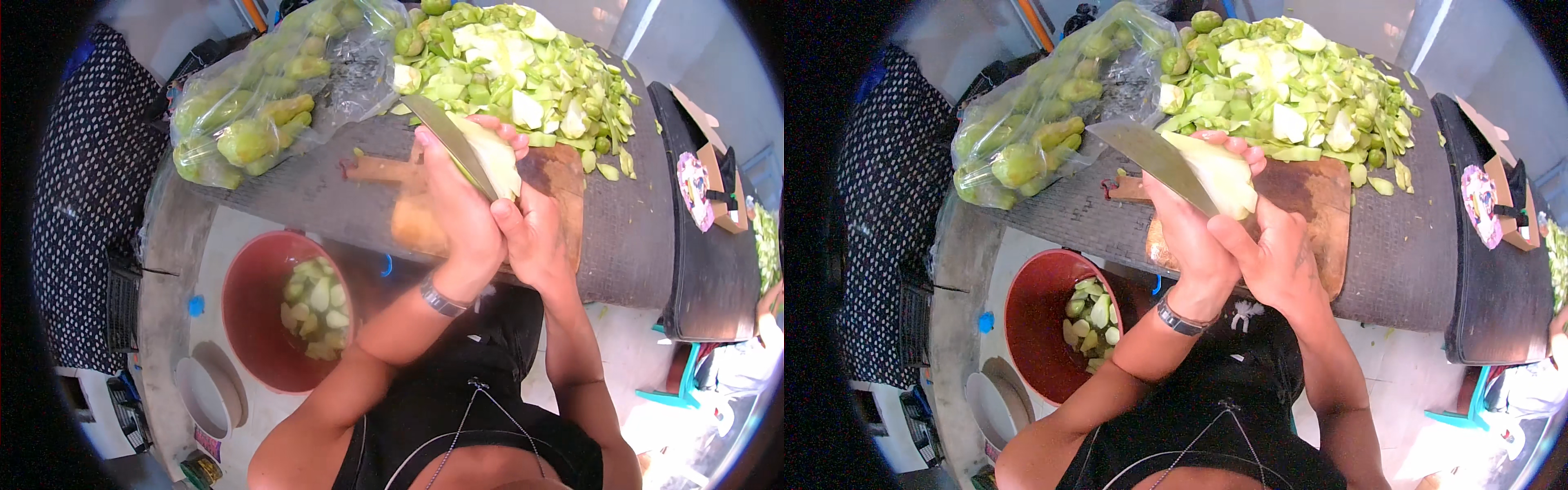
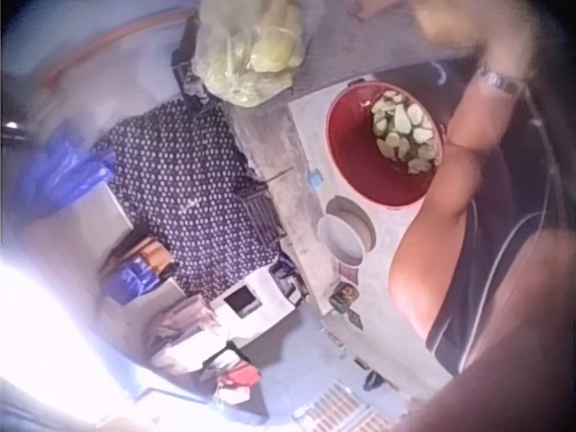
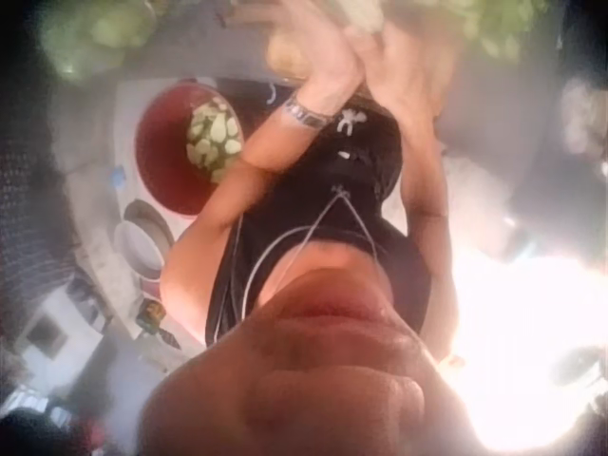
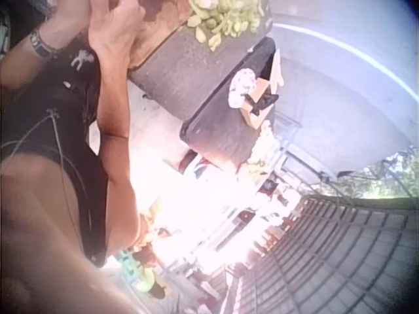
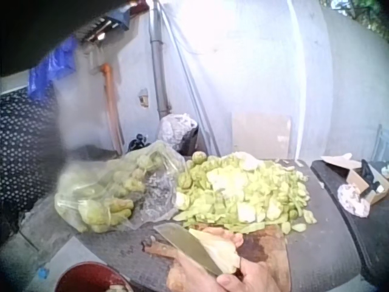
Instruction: The person peels chayote squash using a knife. They hold each chayote in one hand while removing the skin with a knife in the other, placing peeled pieces into a red bucket.
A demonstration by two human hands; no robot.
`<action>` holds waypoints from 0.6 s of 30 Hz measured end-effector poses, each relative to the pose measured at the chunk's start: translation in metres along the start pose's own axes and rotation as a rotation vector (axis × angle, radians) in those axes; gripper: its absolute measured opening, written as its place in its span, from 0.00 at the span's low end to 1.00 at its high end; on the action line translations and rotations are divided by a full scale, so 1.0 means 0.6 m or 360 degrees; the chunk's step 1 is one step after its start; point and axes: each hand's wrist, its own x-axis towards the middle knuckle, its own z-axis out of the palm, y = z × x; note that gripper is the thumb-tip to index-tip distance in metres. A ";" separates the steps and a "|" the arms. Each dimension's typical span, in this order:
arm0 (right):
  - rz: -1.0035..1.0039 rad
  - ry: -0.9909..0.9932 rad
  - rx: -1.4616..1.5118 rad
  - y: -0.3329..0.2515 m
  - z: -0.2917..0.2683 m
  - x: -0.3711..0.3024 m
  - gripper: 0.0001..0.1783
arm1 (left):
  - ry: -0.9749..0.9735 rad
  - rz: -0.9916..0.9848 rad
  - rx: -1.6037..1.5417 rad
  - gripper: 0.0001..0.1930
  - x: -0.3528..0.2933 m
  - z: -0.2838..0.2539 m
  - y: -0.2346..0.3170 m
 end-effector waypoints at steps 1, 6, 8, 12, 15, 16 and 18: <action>-0.0026 0.0027 -0.0024 0.002 0.000 0.000 0.42 | 0.0041 -0.0057 0.0067 0.32 0.002 0.006 0.003; -0.0003 0.0121 -0.0240 -0.022 0.002 -0.005 0.40 | 0.0176 -0.0142 0.0013 0.31 0.014 0.001 0.006; -0.0190 0.0300 -0.0303 -0.024 0.005 -0.010 0.38 | 0.0300 -0.0075 0.0131 0.29 0.019 -0.006 0.003; -0.0275 0.0113 -0.0628 -0.030 0.005 -0.013 0.31 | 0.0231 -0.0058 0.0252 0.29 0.029 -0.030 -0.003; -0.0406 0.0189 -0.0767 -0.002 0.007 -0.006 0.30 | 0.0347 -0.0179 0.0289 0.31 0.037 -0.024 0.000; -0.0395 0.0168 -0.0504 0.003 0.005 0.001 0.26 | 0.0347 -0.0179 0.0288 0.31 0.039 -0.026 0.003; -0.0384 0.0138 -0.0239 0.002 -0.011 0.011 0.24 | 0.0253 -0.0273 0.0324 0.32 0.048 -0.043 0.007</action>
